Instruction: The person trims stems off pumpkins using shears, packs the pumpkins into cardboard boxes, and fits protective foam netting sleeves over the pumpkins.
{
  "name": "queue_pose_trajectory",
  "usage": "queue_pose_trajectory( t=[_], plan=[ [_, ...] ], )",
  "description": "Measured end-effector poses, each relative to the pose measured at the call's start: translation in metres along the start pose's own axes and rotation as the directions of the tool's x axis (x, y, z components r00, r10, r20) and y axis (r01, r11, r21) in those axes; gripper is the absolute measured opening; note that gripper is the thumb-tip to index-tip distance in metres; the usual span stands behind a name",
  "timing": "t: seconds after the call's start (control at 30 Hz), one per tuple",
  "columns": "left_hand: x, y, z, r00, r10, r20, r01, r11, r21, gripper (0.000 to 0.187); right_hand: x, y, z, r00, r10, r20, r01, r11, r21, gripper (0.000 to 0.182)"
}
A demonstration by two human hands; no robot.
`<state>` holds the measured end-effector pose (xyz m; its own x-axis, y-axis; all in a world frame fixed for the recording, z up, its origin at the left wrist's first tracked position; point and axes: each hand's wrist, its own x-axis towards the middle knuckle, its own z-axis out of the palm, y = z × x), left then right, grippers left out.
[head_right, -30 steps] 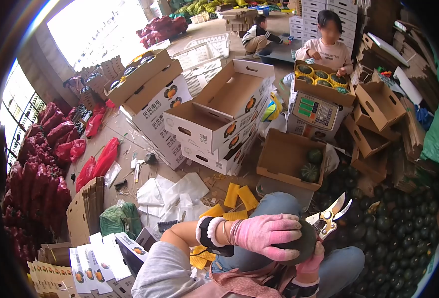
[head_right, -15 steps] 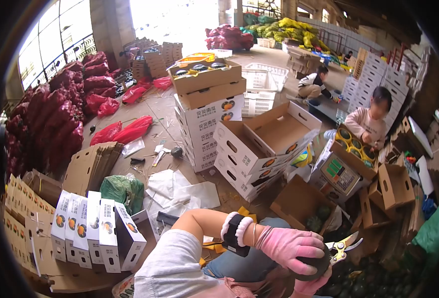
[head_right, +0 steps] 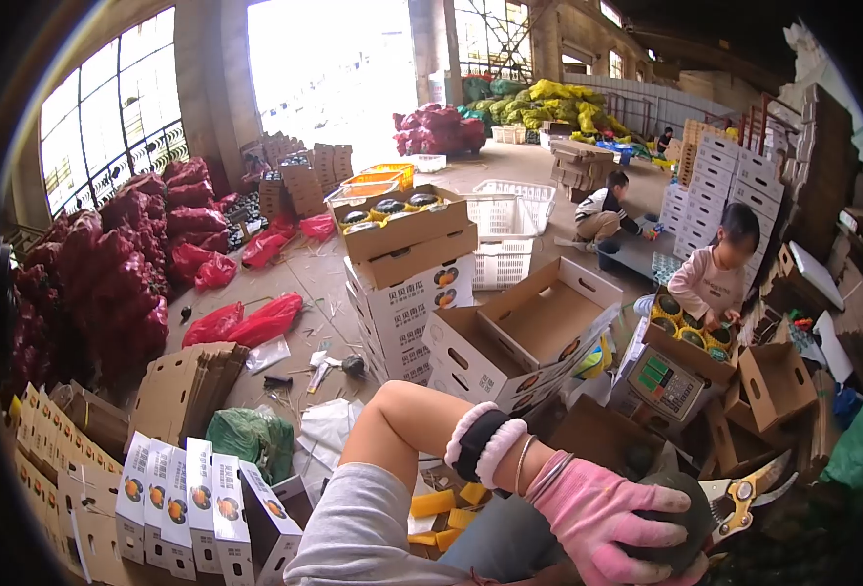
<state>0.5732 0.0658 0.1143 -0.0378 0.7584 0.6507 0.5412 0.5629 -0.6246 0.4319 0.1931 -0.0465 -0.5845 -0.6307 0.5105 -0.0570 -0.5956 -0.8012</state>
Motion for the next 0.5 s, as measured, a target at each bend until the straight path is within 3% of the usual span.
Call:
queue_pose_trajectory(
  t=[0.07, 0.1, 0.13, 0.23, 0.5],
  plan=[
    [0.013, -0.013, -0.023, 0.990, 0.114, 0.085, -0.119, 0.992, 0.047, 0.009, 0.000, 0.009, -0.001, 0.980, 0.200, 0.001, -0.200, 0.980, -0.015, 0.052],
    [0.019, -0.011, -0.017, 0.998, 0.055, -0.004, -0.055, 0.998, -0.019, 0.021, 0.000, 0.012, -0.003, 0.959, 0.285, 0.000, -0.285, 0.958, -0.024, 0.051],
    [0.020, -0.009, -0.020, 1.000, -0.013, 0.010, 0.013, 0.997, -0.082, 0.029, -0.001, 0.016, -0.006, 0.933, 0.361, -0.004, -0.360, 0.932, -0.034, 0.050],
    [0.025, -0.005, -0.016, 0.996, -0.092, 0.015, 0.093, 0.973, -0.214, 0.029, -0.003, 0.019, -0.022, 0.852, 0.523, -0.033, -0.524, 0.848, -0.081, 0.049],
    [0.005, -0.005, 0.014, 0.982, -0.176, 0.061, 0.184, 0.872, -0.453, 0.030, -0.009, 0.032, -0.074, 0.740, 0.657, -0.146, -0.672, 0.732, -0.109, 0.044]
  ],
)
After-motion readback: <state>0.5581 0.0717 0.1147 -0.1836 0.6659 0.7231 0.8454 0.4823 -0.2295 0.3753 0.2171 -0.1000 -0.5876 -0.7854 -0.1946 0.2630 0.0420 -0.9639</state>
